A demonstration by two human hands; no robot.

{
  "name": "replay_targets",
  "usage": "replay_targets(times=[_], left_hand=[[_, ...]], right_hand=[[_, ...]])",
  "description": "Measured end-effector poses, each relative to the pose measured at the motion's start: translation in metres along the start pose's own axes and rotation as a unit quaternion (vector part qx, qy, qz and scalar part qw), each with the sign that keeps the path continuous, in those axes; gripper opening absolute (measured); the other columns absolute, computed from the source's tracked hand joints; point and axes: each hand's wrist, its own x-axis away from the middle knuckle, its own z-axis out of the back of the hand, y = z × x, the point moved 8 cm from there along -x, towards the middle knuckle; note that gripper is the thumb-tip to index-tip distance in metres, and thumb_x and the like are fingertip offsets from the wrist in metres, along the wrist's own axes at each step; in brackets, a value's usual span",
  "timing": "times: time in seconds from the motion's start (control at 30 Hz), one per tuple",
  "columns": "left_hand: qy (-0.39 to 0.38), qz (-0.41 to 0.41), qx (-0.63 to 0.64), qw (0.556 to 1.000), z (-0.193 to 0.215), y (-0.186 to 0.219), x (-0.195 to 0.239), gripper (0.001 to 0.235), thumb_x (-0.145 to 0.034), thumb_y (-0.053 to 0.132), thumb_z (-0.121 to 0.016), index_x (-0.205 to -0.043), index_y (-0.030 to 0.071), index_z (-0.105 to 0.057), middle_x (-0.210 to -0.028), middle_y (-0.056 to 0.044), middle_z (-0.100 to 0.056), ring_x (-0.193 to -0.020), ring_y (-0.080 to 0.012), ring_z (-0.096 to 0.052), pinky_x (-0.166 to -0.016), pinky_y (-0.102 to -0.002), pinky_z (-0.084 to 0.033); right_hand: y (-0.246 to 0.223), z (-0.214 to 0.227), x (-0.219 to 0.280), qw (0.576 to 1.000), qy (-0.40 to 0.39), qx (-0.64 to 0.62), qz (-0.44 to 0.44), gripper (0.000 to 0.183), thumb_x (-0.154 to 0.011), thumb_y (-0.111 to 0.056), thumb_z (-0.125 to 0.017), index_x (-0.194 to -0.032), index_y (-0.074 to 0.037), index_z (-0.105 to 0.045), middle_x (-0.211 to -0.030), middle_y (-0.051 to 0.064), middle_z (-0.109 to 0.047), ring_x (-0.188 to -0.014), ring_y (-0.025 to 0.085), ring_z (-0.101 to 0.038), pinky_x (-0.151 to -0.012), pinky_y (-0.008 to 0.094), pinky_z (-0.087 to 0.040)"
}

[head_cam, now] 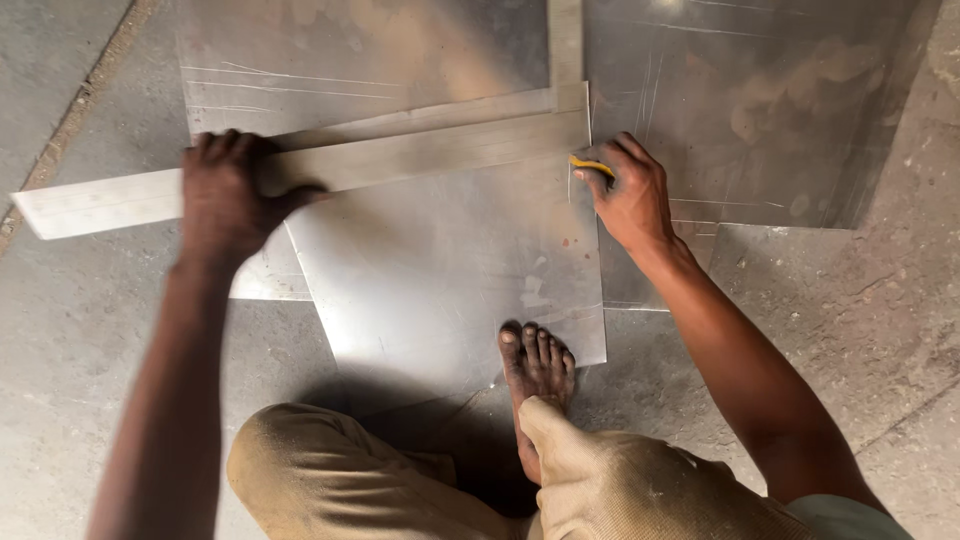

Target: The person uses a square ruler and a yellow marker to draw straight lines on several metal sheets. They position the ruler across the sheets and mark along the edge multiple times.

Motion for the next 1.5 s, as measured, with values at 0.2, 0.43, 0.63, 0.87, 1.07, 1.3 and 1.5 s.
replay_targets(times=[0.2, 0.43, 0.63, 0.87, 1.07, 1.3, 1.5], left_hand=[[-0.032, 0.020, 0.016, 0.999, -0.008, -0.037, 0.021, 0.063, -0.076, 0.056, -0.088, -0.115, 0.008, -0.074, -0.111, -0.012, -0.074, -0.116, -0.0343, -0.064, -0.103, -0.049, -0.045], [-0.061, 0.060, 0.056, 0.995, -0.018, -0.038, 0.017, 0.062, -0.076, 0.051, -0.089, -0.117, 0.007, -0.074, -0.112, -0.013, -0.075, -0.116, -0.0346, -0.063, -0.104, -0.052, -0.043], [-0.068, 0.054, 0.060, 0.994, -0.012, -0.029, 0.010, 0.058, -0.074, 0.046, -0.091, -0.111, 0.005, -0.074, -0.102, -0.013, -0.076, -0.104, -0.0338, -0.067, -0.096, -0.051, -0.049], [-0.140, 0.166, 0.113, 0.970, -0.011, -0.027, 0.002, 0.057, -0.074, 0.041, -0.092, -0.114, 0.003, -0.074, -0.096, -0.016, -0.076, -0.089, -0.0320, -0.073, -0.087, -0.047, -0.059], [-0.166, 0.167, 0.060, 0.970, -0.021, -0.031, -0.009, 0.063, -0.066, 0.047, -0.096, -0.106, 0.001, -0.077, -0.094, -0.018, -0.077, -0.096, -0.0347, -0.072, -0.093, -0.047, -0.056], [-0.112, 0.091, 0.012, 0.989, -0.025, -0.030, -0.013, 0.074, -0.063, 0.055, -0.096, -0.102, -0.004, -0.076, -0.092, -0.019, -0.076, -0.103, -0.0389, -0.067, -0.099, -0.047, -0.050], [-0.137, 0.132, -0.007, 0.982, -0.034, -0.032, -0.022, 0.074, -0.055, 0.058, -0.099, -0.088, -0.004, -0.076, -0.082, -0.018, -0.073, -0.093, -0.0371, -0.067, -0.092, -0.047, -0.051]], right_hand=[[0.000, -0.003, -0.006, 1.000, -0.003, 0.019, 0.013, 0.015, -0.088, 0.001, -0.080, -0.101, -0.001, -0.072, -0.099, 0.012, -0.068, -0.088, 0.030, -0.068, -0.076, 0.041, -0.054], [0.008, -0.011, -0.014, 0.995, -0.058, 0.083, -0.011, 0.007, -0.091, 0.006, -0.074, -0.092, -0.001, -0.071, -0.096, 0.013, -0.067, -0.083, 0.031, -0.066, -0.074, 0.043, -0.052], [0.002, -0.005, -0.014, 0.999, -0.020, 0.044, -0.003, 0.011, -0.087, 0.003, -0.076, -0.096, 0.000, -0.071, -0.097, 0.014, -0.068, -0.083, 0.032, -0.068, -0.072, 0.042, -0.053], [0.016, -0.015, -0.016, 0.991, -0.091, 0.096, -0.025, 0.004, -0.094, 0.000, -0.072, -0.097, -0.003, -0.073, -0.102, 0.012, -0.069, -0.086, 0.030, -0.069, -0.077, 0.042, -0.055], [0.011, -0.024, -0.004, 0.969, -0.169, 0.177, 0.023, 0.011, -0.087, -0.008, -0.076, -0.097, -0.003, -0.074, -0.116, 0.017, -0.067, -0.096, 0.035, -0.068, -0.079, 0.044, -0.055], [-0.001, -0.018, 0.023, 0.984, -0.149, 0.077, -0.056, 0.014, -0.090, -0.010, -0.078, -0.102, -0.004, -0.074, -0.104, 0.012, -0.071, -0.091, 0.030, -0.070, -0.080, 0.042, -0.056], [-0.027, -0.032, 0.044, 0.998, -0.065, -0.005, -0.008, 0.017, -0.090, -0.008, -0.079, -0.105, -0.003, -0.073, -0.103, 0.011, -0.070, -0.092, 0.029, -0.071, -0.081, 0.037, -0.057]])
